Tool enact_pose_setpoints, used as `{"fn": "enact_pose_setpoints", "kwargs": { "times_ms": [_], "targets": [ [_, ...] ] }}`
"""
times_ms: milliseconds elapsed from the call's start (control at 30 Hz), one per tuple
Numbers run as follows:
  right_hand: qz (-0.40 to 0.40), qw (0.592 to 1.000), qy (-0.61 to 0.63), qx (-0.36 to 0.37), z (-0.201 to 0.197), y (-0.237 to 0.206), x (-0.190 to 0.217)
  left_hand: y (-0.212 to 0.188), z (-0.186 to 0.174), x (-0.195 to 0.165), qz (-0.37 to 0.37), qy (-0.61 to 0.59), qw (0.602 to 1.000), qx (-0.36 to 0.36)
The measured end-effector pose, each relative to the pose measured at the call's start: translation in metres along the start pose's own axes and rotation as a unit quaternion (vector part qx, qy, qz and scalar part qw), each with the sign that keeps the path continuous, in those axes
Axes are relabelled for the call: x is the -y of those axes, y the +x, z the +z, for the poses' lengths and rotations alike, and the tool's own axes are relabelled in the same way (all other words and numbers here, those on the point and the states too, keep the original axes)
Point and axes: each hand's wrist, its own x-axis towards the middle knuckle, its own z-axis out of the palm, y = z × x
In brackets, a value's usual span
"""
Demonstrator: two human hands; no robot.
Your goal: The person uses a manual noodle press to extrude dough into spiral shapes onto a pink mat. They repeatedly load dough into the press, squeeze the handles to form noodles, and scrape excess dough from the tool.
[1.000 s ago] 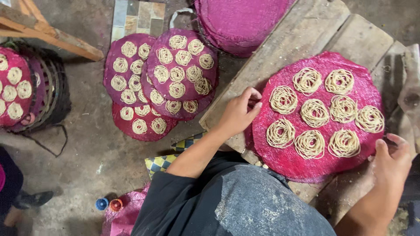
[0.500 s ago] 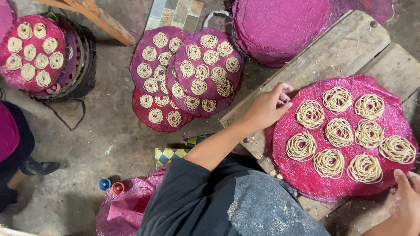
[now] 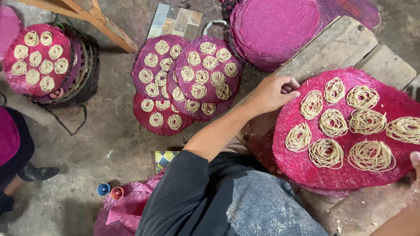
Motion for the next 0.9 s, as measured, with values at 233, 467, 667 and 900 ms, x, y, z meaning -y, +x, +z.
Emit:
{"fn": "enact_pose_setpoints", "kwargs": {
  "times_ms": [233,467,667,900],
  "targets": [
    [-0.057,0.99,0.035,0.123,0.109,-0.011,0.08,-0.003,-0.118,-0.024,0.065,0.065,0.993,-0.077],
    [-0.076,0.96,-0.074,0.258,0.287,-0.032,0.088,-0.096,-0.259,0.004,0.037,0.18,0.96,-0.21],
    [-0.091,0.883,-0.179,0.423,0.44,-0.097,0.039,-0.215,-0.324,0.082,-0.139,0.215,0.91,-0.327],
    [0.005,0.793,-0.31,0.524,0.551,-0.173,-0.006,-0.326,-0.333,0.152,-0.26,0.24,0.854,-0.381]
  ]
}}
